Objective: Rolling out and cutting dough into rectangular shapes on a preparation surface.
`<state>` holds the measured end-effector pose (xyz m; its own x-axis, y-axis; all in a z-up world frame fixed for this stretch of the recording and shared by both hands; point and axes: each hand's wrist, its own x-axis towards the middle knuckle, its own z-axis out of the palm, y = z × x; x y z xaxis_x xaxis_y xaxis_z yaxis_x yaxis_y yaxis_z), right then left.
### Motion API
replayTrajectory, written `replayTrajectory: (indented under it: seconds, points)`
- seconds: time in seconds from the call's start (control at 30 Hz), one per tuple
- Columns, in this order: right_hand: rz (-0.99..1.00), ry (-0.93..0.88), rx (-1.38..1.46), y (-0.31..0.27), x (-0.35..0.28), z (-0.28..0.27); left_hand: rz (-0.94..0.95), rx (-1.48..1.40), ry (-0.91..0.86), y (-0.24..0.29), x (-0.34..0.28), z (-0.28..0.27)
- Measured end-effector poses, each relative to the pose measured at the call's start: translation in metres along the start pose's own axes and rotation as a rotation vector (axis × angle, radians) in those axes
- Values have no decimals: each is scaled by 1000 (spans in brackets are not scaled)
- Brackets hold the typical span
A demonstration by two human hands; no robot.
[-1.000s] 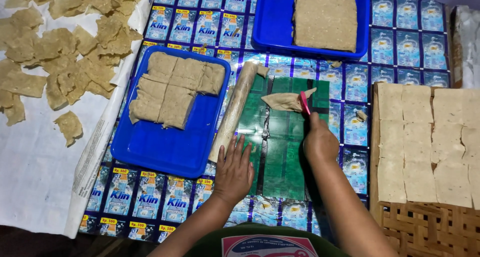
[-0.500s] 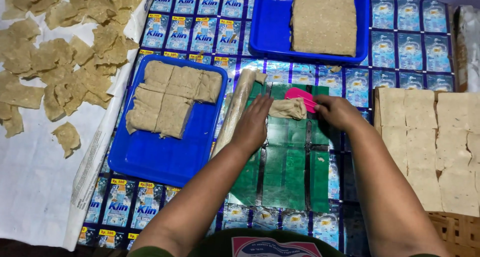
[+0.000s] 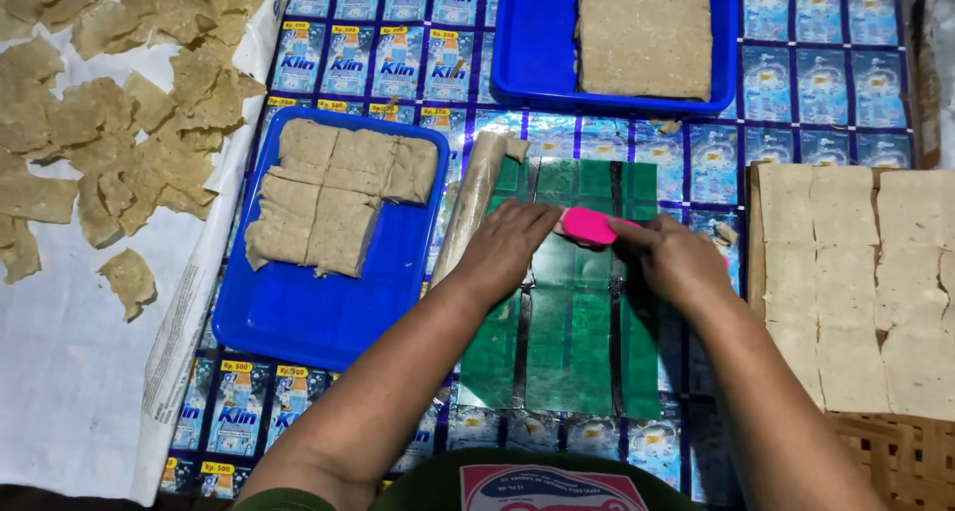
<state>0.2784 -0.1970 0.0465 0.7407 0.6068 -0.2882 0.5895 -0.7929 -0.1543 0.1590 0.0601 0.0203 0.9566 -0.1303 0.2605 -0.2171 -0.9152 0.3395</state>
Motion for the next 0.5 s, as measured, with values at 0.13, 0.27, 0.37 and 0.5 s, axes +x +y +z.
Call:
replayTrajectory:
  seconds: [0.13,0.27,0.37,0.5]
  points:
    - [89,180,12,6,-20,43,9,71,-2,-2,-4,-2]
    - [96,135,-63,18,-23,72,-23,122,-70,1,-7,7]
    - [155,77,91,-9,-35,37,-146,138,-14,11,-13,-5]
    - [126,59,115,-35,-12,9,-280,133,-15,7,-22,-4]
